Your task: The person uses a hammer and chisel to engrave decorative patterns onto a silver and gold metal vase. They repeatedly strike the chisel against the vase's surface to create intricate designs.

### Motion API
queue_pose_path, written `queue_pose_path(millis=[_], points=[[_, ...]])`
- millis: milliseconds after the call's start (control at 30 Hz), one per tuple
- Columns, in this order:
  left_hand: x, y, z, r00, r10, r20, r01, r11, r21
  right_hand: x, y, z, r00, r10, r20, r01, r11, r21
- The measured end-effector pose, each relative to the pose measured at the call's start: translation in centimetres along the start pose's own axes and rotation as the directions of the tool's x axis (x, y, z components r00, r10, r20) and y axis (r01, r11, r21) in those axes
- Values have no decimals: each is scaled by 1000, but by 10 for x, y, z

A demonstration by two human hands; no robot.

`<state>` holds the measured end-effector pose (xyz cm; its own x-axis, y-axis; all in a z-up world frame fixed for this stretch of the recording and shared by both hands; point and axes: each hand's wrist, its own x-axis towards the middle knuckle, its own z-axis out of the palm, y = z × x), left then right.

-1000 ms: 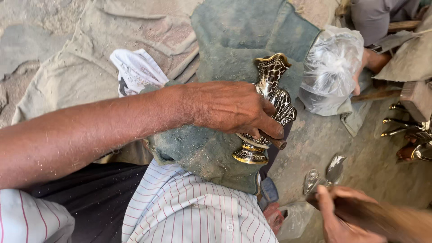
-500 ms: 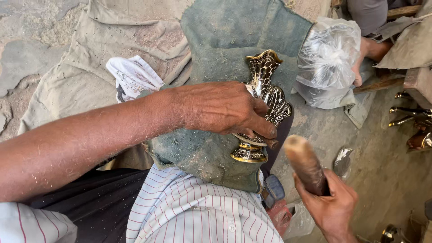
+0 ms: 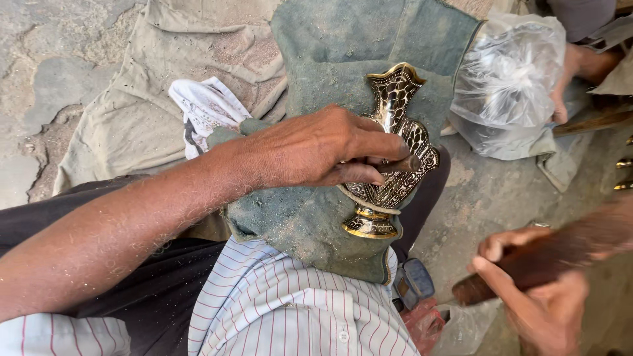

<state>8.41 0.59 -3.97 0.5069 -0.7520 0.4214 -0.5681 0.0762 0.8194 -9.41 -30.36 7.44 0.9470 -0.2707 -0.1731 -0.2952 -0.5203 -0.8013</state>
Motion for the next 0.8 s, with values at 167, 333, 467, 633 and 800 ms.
queue_pose_path(millis=[167, 333, 467, 633, 800], points=[[-3, 1, 5, 999, 34, -39, -32, 999, 43, 23, -3, -3, 959, -281, 40, 257, 800, -543], [-2, 3, 10, 997, 62, -55, -59, 996, 60, 36, -22, -8, 904, -418, 96, 349, 587, -730], [-6, 2, 8, 998, 60, -35, -58, 996, 62, 35, -17, -13, 940, -306, 151, 311, 588, -747], [-3, 4, 9, 995, 96, -36, -95, 995, 44, 45, 9, -22, 937, -343, 72, 315, 738, -597], [-17, 19, -5, 951, 96, -293, -108, 994, -27, 57, 45, -7, 967, -249, 44, 231, 795, -560]])
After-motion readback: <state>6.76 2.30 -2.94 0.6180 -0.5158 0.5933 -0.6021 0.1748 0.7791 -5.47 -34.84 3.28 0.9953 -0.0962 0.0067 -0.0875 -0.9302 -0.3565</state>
